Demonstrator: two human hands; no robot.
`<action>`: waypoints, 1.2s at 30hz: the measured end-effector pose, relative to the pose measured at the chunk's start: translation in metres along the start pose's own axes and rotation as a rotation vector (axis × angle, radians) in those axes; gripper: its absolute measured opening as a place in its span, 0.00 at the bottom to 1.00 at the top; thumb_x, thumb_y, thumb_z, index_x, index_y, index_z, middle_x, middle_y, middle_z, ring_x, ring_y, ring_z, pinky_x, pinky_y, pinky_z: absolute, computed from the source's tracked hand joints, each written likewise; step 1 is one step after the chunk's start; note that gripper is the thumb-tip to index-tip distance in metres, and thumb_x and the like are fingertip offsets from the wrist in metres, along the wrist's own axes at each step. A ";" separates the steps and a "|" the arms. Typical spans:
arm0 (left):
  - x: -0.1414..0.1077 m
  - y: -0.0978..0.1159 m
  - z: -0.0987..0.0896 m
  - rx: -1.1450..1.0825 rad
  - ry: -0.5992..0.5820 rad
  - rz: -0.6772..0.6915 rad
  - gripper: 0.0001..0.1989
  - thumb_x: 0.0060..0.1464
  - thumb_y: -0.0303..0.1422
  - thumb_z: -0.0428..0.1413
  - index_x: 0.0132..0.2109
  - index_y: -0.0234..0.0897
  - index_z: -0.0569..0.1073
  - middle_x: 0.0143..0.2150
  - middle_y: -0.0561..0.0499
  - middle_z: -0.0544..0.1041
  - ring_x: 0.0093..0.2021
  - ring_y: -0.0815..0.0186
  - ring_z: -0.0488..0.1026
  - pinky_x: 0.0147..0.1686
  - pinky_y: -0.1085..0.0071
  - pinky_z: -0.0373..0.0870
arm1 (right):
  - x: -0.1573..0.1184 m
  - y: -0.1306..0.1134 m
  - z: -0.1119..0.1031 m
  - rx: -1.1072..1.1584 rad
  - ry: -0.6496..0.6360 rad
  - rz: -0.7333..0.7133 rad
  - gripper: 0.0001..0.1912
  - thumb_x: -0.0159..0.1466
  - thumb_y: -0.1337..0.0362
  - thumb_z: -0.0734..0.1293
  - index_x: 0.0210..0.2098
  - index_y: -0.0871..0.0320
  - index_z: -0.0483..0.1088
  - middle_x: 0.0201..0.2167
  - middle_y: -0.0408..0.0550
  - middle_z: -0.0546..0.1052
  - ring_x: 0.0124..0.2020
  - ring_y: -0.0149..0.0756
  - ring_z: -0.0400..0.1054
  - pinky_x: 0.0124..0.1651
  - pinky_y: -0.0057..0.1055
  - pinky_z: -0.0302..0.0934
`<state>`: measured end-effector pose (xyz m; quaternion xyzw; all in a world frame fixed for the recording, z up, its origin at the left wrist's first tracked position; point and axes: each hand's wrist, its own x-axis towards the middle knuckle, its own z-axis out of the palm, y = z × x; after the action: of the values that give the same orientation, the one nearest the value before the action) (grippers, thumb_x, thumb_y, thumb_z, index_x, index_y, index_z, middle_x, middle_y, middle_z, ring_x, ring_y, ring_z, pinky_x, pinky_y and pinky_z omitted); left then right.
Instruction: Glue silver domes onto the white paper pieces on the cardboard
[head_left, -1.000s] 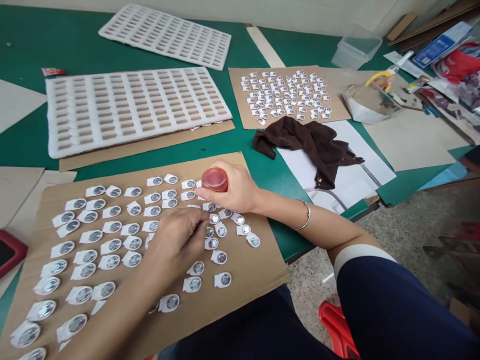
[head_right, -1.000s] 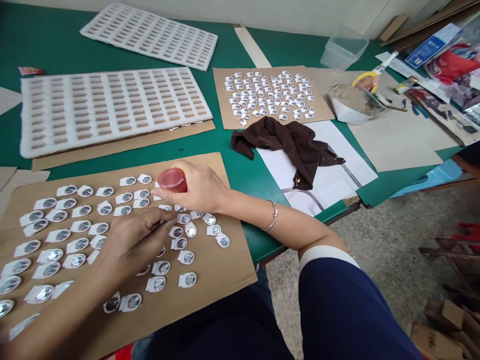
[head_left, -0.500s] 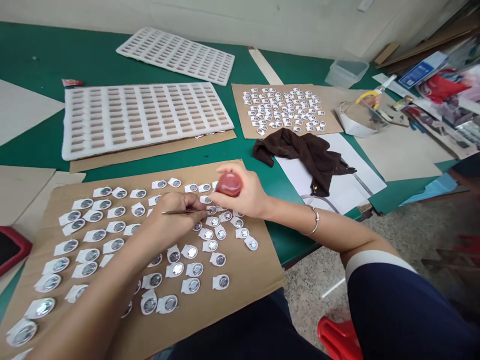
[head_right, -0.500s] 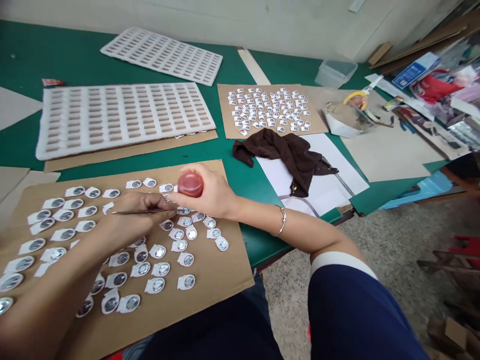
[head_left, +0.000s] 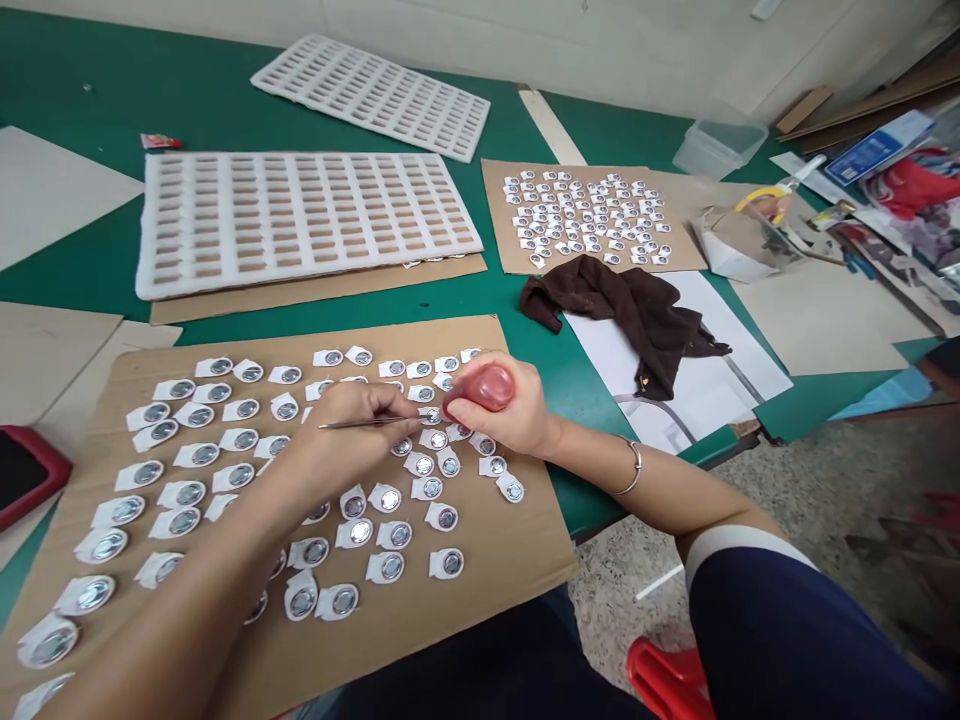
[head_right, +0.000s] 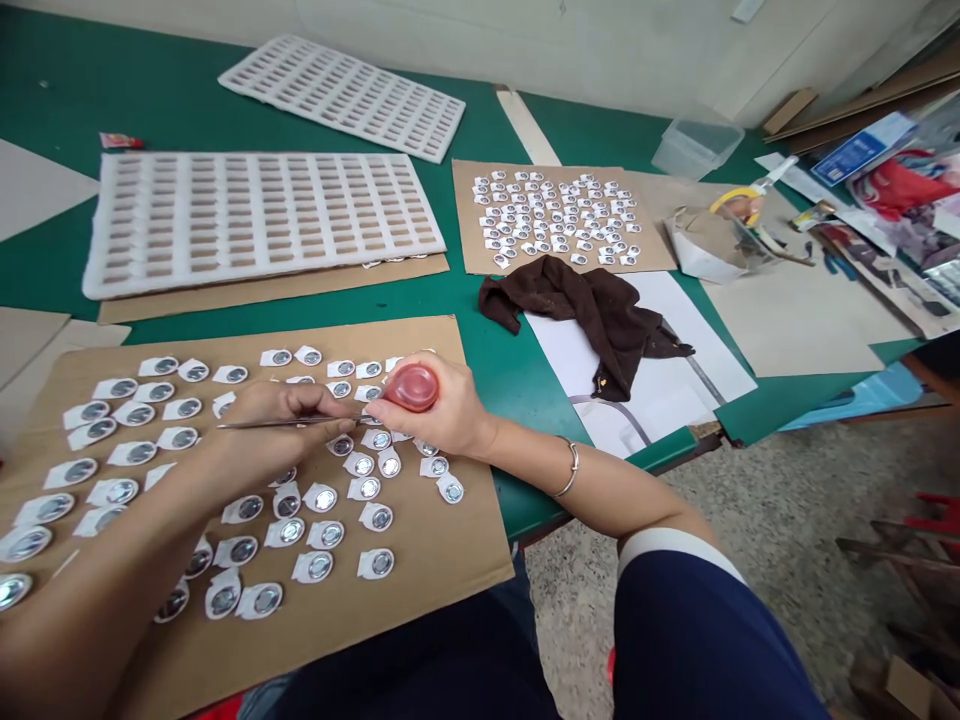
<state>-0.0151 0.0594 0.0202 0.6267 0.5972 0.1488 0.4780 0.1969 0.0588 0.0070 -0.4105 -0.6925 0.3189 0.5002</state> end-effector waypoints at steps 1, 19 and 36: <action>0.000 0.001 0.000 -0.001 0.003 0.000 0.12 0.46 0.43 0.60 0.32 0.39 0.78 0.32 0.50 0.80 0.30 0.63 0.75 0.28 0.70 0.68 | 0.000 0.001 0.000 0.001 -0.009 -0.009 0.14 0.52 0.57 0.75 0.33 0.56 0.70 0.31 0.45 0.79 0.33 0.33 0.74 0.39 0.33 0.69; -0.003 0.004 0.001 -0.013 0.018 -0.001 0.12 0.45 0.42 0.60 0.33 0.40 0.79 0.31 0.51 0.80 0.30 0.64 0.75 0.28 0.70 0.67 | -0.001 0.002 0.001 0.003 -0.057 0.002 0.14 0.53 0.56 0.74 0.33 0.56 0.70 0.31 0.44 0.79 0.33 0.32 0.73 0.39 0.32 0.68; -0.005 0.004 0.000 -0.010 0.016 -0.008 0.12 0.46 0.42 0.60 0.34 0.39 0.79 0.33 0.50 0.80 0.32 0.63 0.75 0.28 0.70 0.68 | 0.000 0.003 -0.001 -0.003 -0.054 0.021 0.14 0.53 0.56 0.74 0.32 0.56 0.69 0.31 0.45 0.78 0.32 0.33 0.72 0.39 0.33 0.69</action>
<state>-0.0135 0.0558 0.0251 0.6207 0.6029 0.1549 0.4768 0.1985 0.0599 0.0050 -0.4100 -0.7017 0.3340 0.4774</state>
